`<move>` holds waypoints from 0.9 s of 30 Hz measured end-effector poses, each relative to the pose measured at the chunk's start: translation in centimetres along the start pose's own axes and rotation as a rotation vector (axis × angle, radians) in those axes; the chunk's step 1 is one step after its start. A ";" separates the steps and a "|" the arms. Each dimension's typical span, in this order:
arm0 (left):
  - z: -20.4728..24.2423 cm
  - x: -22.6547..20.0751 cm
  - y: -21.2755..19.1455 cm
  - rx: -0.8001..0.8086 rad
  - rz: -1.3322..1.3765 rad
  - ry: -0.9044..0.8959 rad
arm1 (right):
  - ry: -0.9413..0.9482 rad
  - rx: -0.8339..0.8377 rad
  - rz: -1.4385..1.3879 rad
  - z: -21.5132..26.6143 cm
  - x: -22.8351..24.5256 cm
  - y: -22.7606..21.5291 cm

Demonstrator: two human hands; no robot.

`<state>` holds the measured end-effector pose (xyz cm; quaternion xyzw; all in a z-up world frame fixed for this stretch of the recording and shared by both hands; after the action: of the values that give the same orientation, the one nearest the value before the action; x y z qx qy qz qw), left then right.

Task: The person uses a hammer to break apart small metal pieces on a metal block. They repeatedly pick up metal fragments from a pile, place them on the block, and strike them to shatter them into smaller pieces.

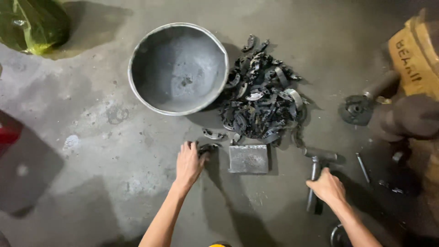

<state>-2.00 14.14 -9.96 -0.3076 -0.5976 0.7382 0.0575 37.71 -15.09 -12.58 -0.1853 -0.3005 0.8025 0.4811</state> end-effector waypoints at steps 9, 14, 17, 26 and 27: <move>1.3 -6.0 -2.4 -0.109 0.328 -0.113 | -0.057 -0.237 -0.417 -0.5 -3.5 -0.9; 1.3 -13.6 2.9 0.058 0.159 0.238 | -0.205 -0.202 -0.552 3.1 -2.3 -1.0; 0.8 -14.6 6.6 0.163 -0.001 0.286 | -0.429 0.011 -0.977 9.1 1.8 -2.2; 2.3 -12.6 6.7 0.200 0.079 0.163 | -0.592 -0.065 -0.414 14.2 8.5 0.9; 2.3 -12.5 6.5 0.164 0.131 0.152 | -0.652 -0.153 -0.380 16.4 10.1 -0.8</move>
<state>8.72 4.74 -10.92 -0.3954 -0.5078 0.7613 0.0795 23.88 -10.91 0.20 0.1035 -0.5257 0.6910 0.4852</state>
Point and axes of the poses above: each hand's wrist, its own z-axis away from the middle knuckle, its own y-axis out of the palm, x = y × z, the point moved 7 cm from there along -z, towards the middle knuckle, and after that the axes turned 10 degrees about x, right-handed, at the moved point
